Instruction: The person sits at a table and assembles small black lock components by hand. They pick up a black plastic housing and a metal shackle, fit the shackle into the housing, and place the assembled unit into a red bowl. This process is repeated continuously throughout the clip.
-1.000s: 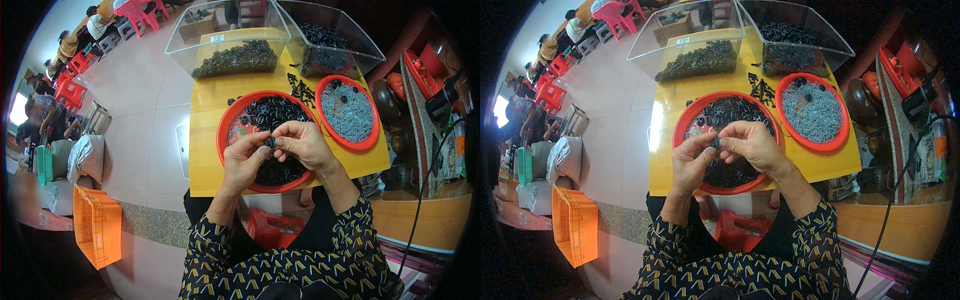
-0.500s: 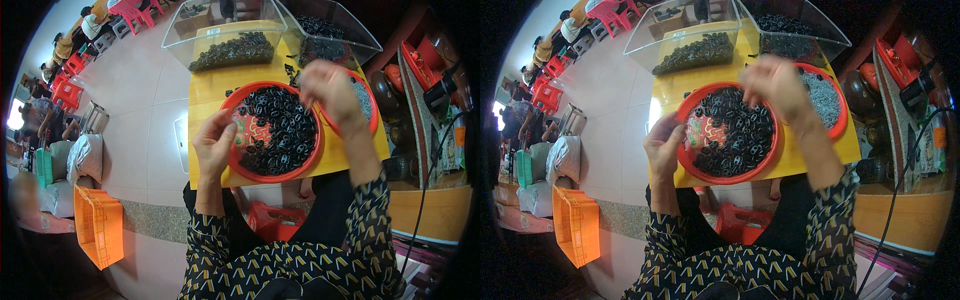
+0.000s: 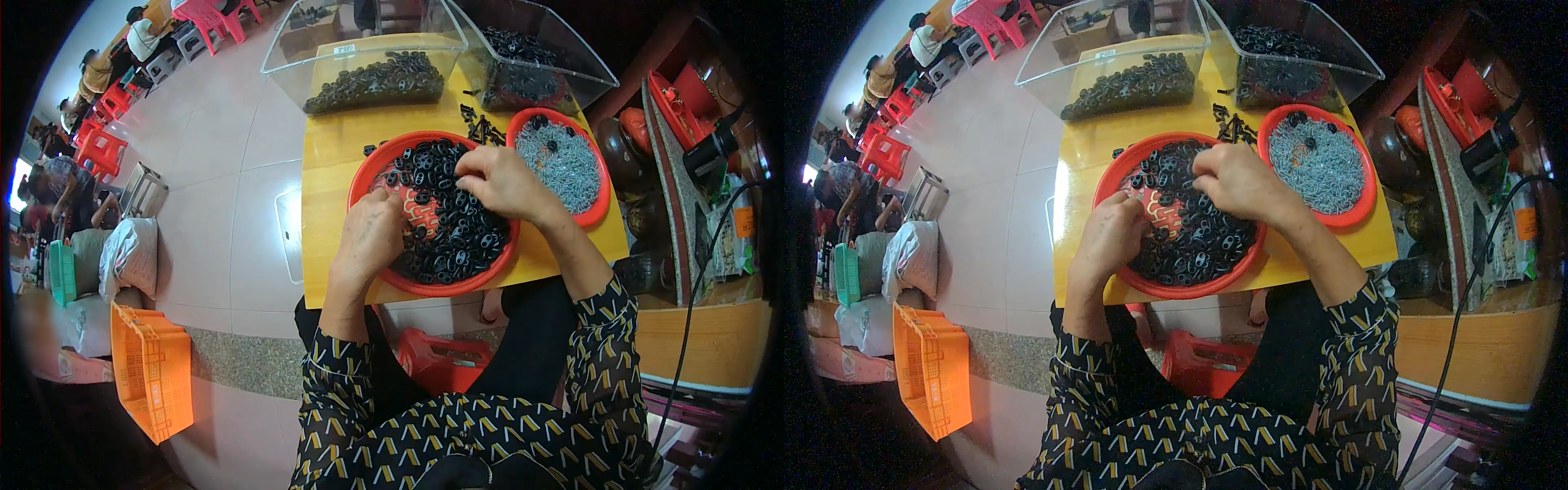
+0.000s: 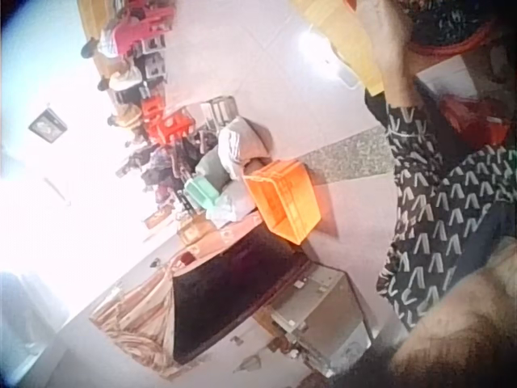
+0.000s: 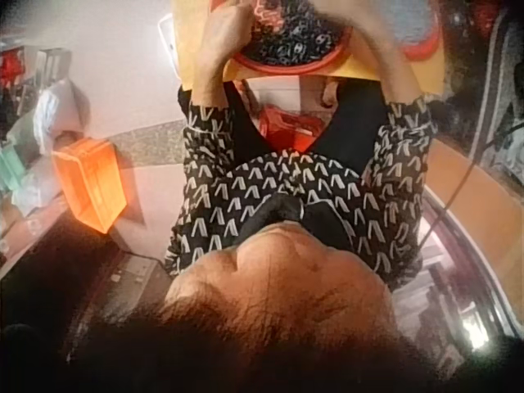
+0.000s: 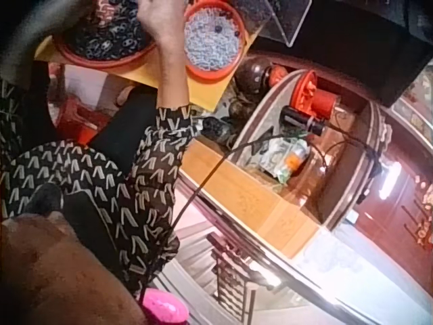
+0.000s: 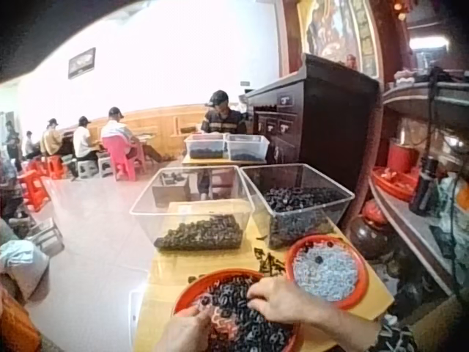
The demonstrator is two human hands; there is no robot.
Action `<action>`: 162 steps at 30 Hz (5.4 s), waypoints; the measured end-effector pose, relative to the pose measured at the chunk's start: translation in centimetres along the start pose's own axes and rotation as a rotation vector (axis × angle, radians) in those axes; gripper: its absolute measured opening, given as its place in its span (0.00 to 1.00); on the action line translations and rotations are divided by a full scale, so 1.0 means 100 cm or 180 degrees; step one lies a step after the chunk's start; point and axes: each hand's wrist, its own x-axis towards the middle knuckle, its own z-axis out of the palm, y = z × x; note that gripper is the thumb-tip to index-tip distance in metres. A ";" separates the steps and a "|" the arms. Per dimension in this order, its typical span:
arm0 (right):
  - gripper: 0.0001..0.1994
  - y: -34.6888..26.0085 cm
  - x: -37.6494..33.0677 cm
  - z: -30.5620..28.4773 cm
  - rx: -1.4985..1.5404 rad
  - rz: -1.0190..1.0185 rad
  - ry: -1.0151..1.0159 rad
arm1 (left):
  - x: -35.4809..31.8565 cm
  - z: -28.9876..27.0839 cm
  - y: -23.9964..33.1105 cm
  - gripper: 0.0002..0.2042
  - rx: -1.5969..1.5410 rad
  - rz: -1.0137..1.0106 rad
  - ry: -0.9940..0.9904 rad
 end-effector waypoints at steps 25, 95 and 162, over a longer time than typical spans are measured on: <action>0.06 -0.007 0.006 0.050 -0.1571 -0.0763 -0.0657 | 0.003 0.007 0.004 0.09 -0.0261 -0.0087 0.0097; 0.03 -0.041 -0.026 0.050 0.2819 0.1152 0.0375 | -0.010 0.016 0.023 0.06 -0.5836 -0.1203 0.0794; 0.04 -0.034 -0.024 0.043 0.3085 0.1118 0.0486 | -0.007 0.012 0.034 0.03 -0.3146 -0.0528 0.0890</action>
